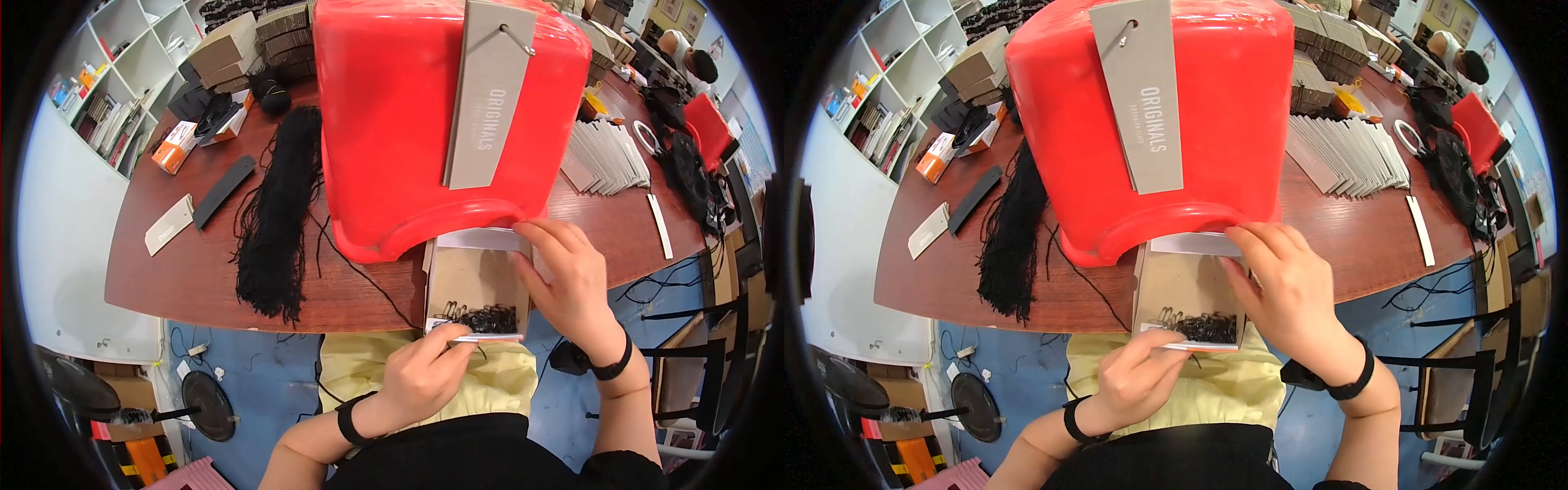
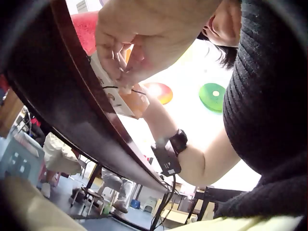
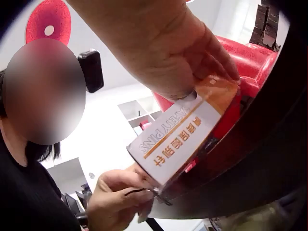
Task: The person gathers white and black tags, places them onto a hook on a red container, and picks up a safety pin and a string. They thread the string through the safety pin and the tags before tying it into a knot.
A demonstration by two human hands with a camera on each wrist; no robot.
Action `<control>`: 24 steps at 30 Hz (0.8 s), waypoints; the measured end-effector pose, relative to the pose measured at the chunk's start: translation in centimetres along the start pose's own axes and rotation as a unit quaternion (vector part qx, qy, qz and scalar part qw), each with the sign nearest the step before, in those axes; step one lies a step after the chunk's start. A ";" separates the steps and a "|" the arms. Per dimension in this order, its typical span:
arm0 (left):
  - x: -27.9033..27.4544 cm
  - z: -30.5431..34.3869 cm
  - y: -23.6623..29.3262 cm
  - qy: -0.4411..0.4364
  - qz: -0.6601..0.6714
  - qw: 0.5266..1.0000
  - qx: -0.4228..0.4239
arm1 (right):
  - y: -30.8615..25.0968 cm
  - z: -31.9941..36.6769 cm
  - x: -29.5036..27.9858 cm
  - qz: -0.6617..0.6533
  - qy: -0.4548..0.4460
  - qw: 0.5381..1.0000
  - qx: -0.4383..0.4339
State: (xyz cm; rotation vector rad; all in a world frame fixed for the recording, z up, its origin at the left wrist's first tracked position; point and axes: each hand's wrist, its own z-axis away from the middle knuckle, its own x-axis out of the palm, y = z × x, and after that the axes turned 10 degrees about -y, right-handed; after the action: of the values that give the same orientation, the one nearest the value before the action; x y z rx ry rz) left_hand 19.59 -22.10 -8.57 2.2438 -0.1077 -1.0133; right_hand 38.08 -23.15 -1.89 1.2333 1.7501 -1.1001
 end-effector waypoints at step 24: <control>-0.6 -1.7 -0.6 0.006 0.028 0.997 -0.076 | 0.9 0.5 2.0 -0.102 -0.055 0.993 0.028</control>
State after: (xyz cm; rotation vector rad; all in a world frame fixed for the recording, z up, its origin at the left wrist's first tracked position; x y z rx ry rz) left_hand 20.20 -20.51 -7.76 2.0966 -0.0839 -0.9466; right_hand 38.38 -22.73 -4.07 1.0228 1.8006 -1.3163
